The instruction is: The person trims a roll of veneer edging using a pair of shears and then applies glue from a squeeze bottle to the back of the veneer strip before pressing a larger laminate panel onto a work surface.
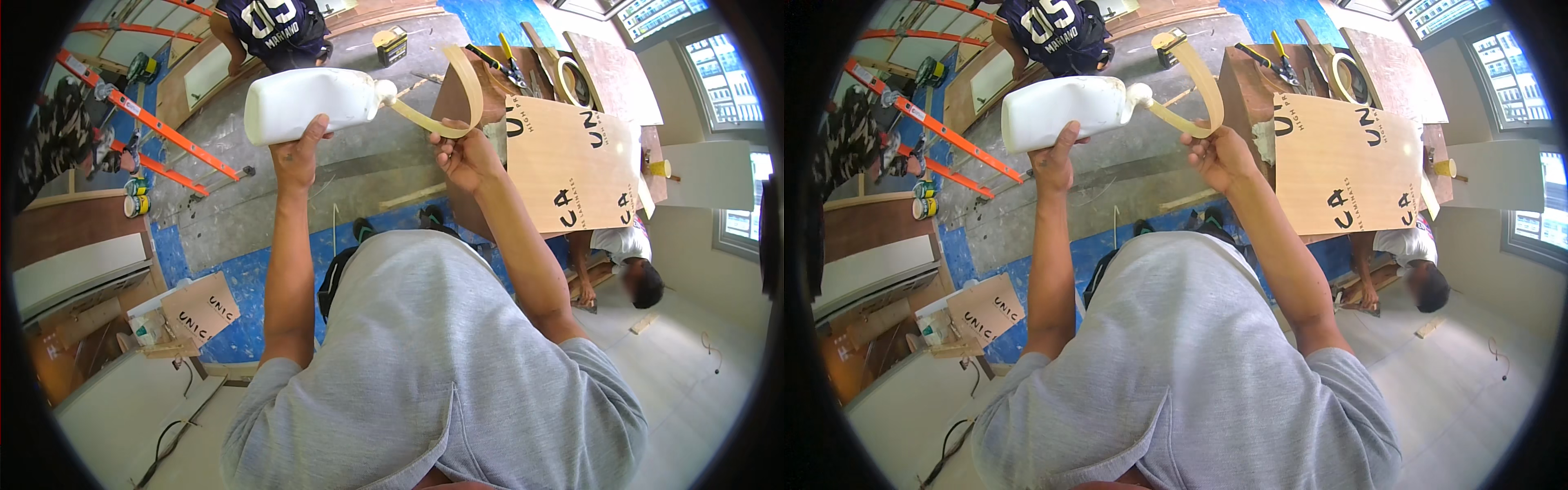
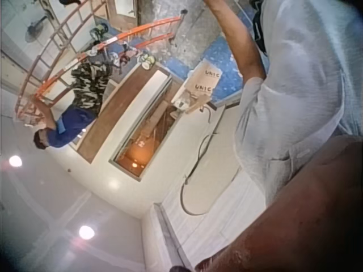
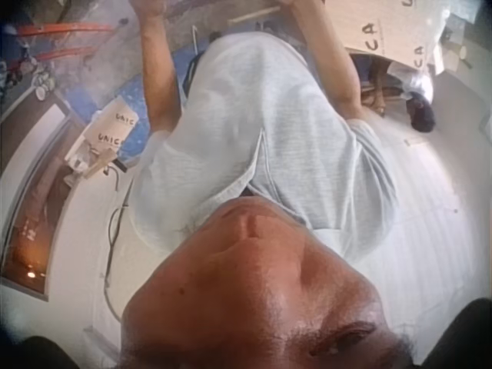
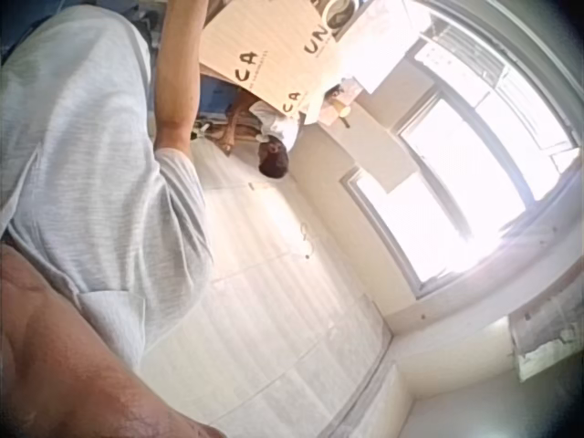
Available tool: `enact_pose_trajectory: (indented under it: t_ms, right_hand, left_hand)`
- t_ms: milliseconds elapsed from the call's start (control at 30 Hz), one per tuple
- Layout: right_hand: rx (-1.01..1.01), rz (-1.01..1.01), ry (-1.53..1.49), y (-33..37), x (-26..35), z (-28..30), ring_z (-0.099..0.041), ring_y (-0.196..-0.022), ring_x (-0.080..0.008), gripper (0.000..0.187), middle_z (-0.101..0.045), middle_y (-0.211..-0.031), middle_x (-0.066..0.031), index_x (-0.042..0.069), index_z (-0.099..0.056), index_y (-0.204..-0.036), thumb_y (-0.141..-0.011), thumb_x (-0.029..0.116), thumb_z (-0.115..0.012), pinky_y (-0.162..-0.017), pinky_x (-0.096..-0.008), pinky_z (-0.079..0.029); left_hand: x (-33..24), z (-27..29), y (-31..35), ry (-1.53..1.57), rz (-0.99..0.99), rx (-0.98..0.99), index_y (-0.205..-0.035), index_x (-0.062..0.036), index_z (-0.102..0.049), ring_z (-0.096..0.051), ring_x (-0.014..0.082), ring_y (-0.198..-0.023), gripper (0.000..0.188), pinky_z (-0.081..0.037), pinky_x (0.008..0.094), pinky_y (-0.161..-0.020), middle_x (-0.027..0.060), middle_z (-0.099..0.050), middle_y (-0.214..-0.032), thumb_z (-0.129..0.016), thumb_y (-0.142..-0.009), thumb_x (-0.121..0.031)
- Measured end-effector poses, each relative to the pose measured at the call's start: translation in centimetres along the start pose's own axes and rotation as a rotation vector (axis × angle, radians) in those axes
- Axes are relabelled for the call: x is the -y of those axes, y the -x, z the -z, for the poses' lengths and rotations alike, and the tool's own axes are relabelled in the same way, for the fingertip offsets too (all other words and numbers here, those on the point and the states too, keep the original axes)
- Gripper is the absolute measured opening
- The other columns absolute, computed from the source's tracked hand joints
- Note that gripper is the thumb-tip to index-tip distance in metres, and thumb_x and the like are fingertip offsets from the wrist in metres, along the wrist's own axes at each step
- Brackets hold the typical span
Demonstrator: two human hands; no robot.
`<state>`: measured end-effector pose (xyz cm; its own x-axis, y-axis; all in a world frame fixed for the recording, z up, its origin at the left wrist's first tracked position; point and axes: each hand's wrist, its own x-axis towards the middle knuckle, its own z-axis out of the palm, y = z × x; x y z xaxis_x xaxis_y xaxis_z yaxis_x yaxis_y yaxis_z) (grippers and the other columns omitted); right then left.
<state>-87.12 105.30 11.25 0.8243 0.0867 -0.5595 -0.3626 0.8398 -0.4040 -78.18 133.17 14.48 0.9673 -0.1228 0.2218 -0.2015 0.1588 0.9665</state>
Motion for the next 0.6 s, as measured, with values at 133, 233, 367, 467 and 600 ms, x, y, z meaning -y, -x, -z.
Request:
enact_pose_trajectory:
  t_ms: [133, 233, 367, 467, 600]
  right_hand:
    - [0.01, -0.024, -0.029, -0.5, 0.2, 0.4, -0.06, -0.055, -0.012, 0.012, -0.069, -0.08, -0.0128, 0.003, -0.059, -0.102, -0.099, 0.014, -0.057, -0.053, -0.0288, -0.058]
    - [0.011, -0.022, -0.023, -0.6, 0.3, 0.3, -0.06, -0.055, -0.0115, 0.012, -0.069, -0.079, -0.0123, 0.003, -0.059, -0.102, -0.099, 0.014, -0.057, -0.052, -0.0283, -0.058]
    - [-0.022, -0.009, -0.016, -0.8, 0.3, 0.8, -0.059, -0.055, -0.0113, 0.012, -0.068, -0.078, -0.0122, 0.003, -0.059, -0.101, -0.1, 0.015, -0.057, -0.052, -0.0284, -0.057]
    - [-0.044, -0.001, -0.009, -0.7, 0.3, 0.9, -0.059, -0.055, -0.0116, 0.012, -0.068, -0.079, -0.0124, 0.003, -0.058, -0.102, -0.1, 0.015, -0.057, -0.052, -0.0289, -0.057]
    - [-0.05, 0.01, 0.011, -0.2, 0.1, -0.1, -0.058, -0.055, -0.012, 0.013, -0.068, -0.079, -0.0127, 0.003, -0.058, -0.102, -0.101, 0.015, -0.056, -0.053, -0.0291, -0.057]
  left_hand:
    - [-0.7, -0.3, 0.5, 0.0, 0.011, 0.051, -0.129, -0.0044, -0.06, -0.07, 0.0204, -0.094, 0.047, -0.061, 0.0333, -0.068, 0.0086, -0.069, -0.112, -0.079, -0.087, -0.013]
    - [0.0, -0.1, 0.1, 0.046, 0.014, 0.049, -0.133, -0.0052, -0.057, -0.07, 0.0205, -0.095, 0.051, -0.062, 0.0337, -0.068, 0.0092, -0.069, -0.115, -0.078, -0.087, -0.013]
    - [-1.0, -0.9, 0.1, 0.189, 0.032, 0.008, -0.129, -0.0032, -0.058, -0.07, 0.0188, -0.091, 0.047, -0.061, 0.0318, -0.066, 0.0089, -0.069, -0.111, -0.078, -0.088, -0.014]
    - [-1.0, -0.5, -0.5, 0.296, 0.1, -0.041, -0.13, -0.0035, -0.057, -0.07, 0.0191, -0.093, 0.049, -0.061, 0.0327, -0.066, 0.0086, -0.069, -0.112, -0.079, -0.088, -0.015]
    - [0.3, -1.0, -0.3, 0.188, 0.055, -0.027, -0.134, -0.0044, -0.055, -0.07, 0.0202, -0.097, 0.051, -0.062, 0.0337, -0.069, 0.009, -0.069, -0.116, -0.078, -0.089, -0.013]
